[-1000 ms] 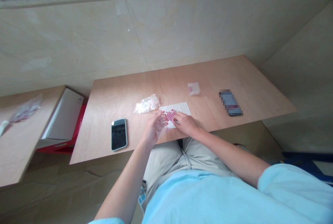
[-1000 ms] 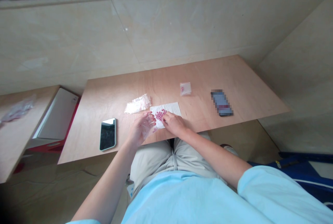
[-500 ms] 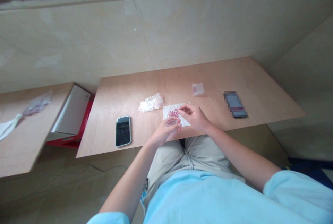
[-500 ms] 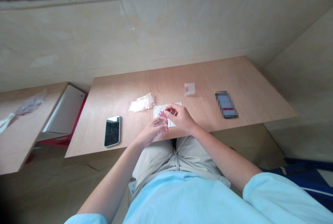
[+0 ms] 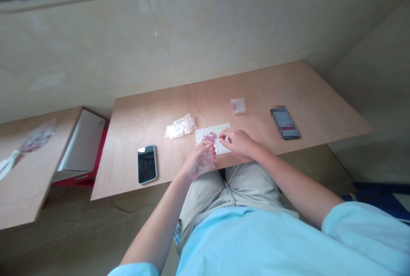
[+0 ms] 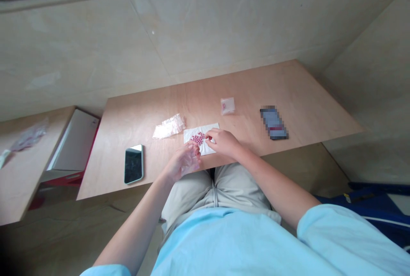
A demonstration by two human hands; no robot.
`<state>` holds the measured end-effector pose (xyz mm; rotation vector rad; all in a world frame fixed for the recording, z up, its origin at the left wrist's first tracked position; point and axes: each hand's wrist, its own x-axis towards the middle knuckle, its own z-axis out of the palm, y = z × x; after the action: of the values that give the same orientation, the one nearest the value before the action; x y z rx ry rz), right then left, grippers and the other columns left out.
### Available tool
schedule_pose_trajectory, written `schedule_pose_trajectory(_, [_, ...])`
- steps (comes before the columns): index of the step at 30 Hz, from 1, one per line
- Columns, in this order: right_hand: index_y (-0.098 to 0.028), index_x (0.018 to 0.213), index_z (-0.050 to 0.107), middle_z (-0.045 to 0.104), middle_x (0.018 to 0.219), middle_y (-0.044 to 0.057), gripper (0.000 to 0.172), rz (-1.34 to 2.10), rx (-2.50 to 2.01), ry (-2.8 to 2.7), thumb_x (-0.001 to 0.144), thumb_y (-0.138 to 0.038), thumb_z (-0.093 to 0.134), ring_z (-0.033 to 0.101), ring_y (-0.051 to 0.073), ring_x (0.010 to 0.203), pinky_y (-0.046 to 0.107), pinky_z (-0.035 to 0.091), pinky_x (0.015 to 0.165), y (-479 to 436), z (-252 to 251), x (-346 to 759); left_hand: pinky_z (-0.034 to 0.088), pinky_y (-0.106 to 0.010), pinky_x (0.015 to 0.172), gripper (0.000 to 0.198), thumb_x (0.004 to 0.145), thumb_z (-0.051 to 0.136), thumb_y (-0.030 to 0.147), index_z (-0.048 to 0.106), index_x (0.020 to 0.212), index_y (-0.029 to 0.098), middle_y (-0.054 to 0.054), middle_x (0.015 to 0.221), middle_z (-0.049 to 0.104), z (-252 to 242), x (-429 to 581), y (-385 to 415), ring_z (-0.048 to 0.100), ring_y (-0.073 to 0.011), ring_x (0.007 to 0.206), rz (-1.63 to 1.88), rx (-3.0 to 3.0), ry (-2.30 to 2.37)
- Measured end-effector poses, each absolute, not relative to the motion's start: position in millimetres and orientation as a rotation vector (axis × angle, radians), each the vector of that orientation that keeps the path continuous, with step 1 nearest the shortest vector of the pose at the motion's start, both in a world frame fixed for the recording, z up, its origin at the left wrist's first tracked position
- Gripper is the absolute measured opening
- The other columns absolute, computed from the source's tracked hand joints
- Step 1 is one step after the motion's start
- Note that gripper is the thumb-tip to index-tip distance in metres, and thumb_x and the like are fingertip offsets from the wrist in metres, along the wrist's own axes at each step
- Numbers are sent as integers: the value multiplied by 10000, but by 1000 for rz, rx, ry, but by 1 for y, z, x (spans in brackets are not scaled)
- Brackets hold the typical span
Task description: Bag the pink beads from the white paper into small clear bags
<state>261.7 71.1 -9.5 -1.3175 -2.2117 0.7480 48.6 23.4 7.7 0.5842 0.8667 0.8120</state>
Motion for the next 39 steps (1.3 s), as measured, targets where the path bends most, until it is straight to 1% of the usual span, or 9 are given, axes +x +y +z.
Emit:
schedule_pose_trajectory(6, [-191, 1147, 711, 700, 1112, 81, 236, 712, -1390, -2364, 941, -256, 615, 660, 166, 853, 262, 450, 817, 67, -16, 260, 487, -253, 596, 287, 804, 759, 389, 624, 991, 219, 3, 791, 581, 9, 49, 24, 605, -133, 677, 855, 525, 821])
schedule_pose_trajectory(9, [-204, 1233, 684, 682, 1170, 93, 302, 680, -1409, -2412, 947, -271, 614, 668, 194, 959, 272, 456, 870, 65, -18, 259, 477, -245, 614, 279, 802, 758, 379, 623, 987, 220, 10, 791, 582, 8, 48, 25, 595, -122, 685, 888, 536, 846])
schedule_pose_trajectory(12, [-245, 1296, 659, 668, 1190, 83, 339, 644, -1406, -2459, 965, -263, 586, 662, 207, 1031, 277, 456, 904, 61, -20, 255, 434, -224, 572, 301, 794, 765, 380, 619, 1011, 232, 20, 784, 579, 6, 44, 27, 582, -117, 673, 879, 556, 923])
schedule_pose_trajectory(17, [-296, 1341, 630, 652, 1187, 67, 382, 608, -1399, -2526, 969, -236, 562, 669, 202, 970, 272, 475, 836, 55, -23, 245, 422, -219, 580, 315, 787, 773, 381, 607, 1015, 241, 28, 770, 586, 6, 39, 29, 584, -117, 677, 915, 558, 1011])
schedule_pose_trajectory(22, [-266, 1255, 663, 647, 1171, 69, 301, 586, -1424, -2511, 976, -245, 551, 665, 201, 948, 272, 477, 821, 53, -23, 239, 408, -213, 564, 326, 778, 782, 396, 602, 995, 231, 22, 778, 603, 9, 41, 28, 594, -118, 669, 909, 563, 1023])
schedule_pose_trajectory(26, [-262, 1278, 637, 651, 1158, 69, 317, 571, -1456, -2489, 967, -258, 576, 663, 206, 938, 278, 478, 805, 54, -24, 240, 404, -209, 548, 332, 771, 788, 395, 600, 989, 229, 28, 762, 595, 10, 43, 28, 583, -107, 636, 901, 561, 1042])
schedule_pose_trajectory(33, [-241, 1125, 679, 659, 1119, 60, 190, 569, -1453, -2474, 963, -248, 580, 648, 196, 944, 273, 473, 797, 54, -27, 232, 397, -206, 542, 348, 765, 799, 408, 606, 975, 209, 27, 711, 586, 5, 44, 28, 554, -96, 590, 906, 600, 1034])
schedule_pose_trajectory(36, [-217, 1043, 680, 674, 1063, 66, 146, 540, -1494, -2449, 973, -256, 558, 647, 199, 909, 277, 469, 760, 53, -29, 228, 406, -205, 566, 345, 754, 815, 390, 618, 965, 200, 25, 729, 584, 2, 45, 27, 550, -91, 611, 917, 633, 1039])
schedule_pose_trajectory(39, [-218, 1082, 670, 678, 1074, 73, 159, 555, -1517, -2417, 962, -266, 578, 650, 206, 929, 277, 468, 758, 53, -31, 226, 435, -215, 624, 341, 735, 835, 364, 630, 945, 189, 16, 770, 600, 0, 46, 26, 560, -94, 653, 941, 697, 1030])
